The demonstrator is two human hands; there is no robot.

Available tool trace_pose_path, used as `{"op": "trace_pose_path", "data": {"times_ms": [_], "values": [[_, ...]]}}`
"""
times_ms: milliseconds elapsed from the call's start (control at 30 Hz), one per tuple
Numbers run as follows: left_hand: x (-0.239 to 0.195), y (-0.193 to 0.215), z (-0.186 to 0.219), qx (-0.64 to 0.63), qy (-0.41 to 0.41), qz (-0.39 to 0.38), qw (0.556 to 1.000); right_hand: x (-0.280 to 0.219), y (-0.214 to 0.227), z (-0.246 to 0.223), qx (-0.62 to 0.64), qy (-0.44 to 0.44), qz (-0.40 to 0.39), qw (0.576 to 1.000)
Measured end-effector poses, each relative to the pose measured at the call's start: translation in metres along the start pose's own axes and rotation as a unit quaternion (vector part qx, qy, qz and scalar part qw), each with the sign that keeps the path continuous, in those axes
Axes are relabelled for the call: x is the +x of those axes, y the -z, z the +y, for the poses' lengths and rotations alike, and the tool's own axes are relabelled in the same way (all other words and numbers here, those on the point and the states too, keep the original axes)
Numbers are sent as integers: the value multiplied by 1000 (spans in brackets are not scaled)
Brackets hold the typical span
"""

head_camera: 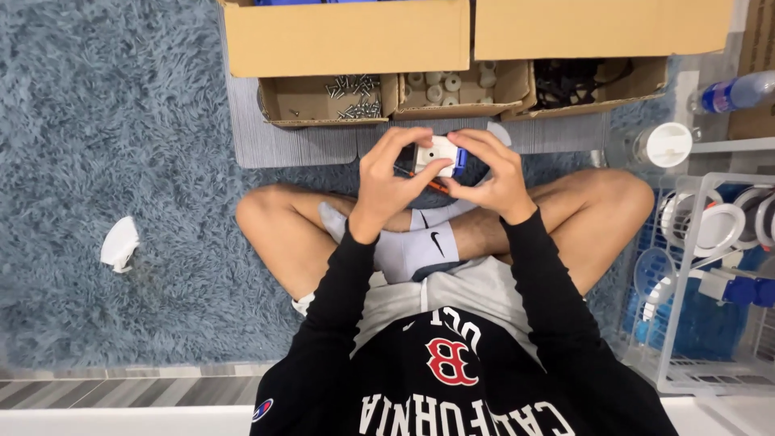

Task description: Assembling electrical switch components by prying and fitting parts together using a screwdriver.

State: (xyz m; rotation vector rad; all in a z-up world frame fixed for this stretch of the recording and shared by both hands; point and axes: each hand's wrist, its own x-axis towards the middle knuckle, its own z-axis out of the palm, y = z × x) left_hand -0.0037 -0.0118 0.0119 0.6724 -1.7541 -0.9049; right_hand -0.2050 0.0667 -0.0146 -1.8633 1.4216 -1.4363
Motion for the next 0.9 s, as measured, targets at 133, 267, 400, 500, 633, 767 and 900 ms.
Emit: {"op": "trace_pose_path", "data": {"times_ms": [133,267,400,500,633,767,900], "values": [[-4,-10,-3,37,-21,35,998,-2,0,3,-1,0,-6,1000],[4,5,6,15,-51,-59,997,0,1,0,3,-6,-4,1000],[4,17,10,-12,-37,-113,993,0,1,-1,22,0,-4,1000],[3,17,9,-33,-25,-106,994,0,1,0,23,0,-3,1000],[3,12,7,-20,-28,-81,996,0,0,0,20,2,0,1000],[-1,5,4,3,-28,-53,998,0,0,-2,15,5,3,1000],[-2,0,6,40,-30,-14,999,2,1,-3,6,9,2,1000]]}}
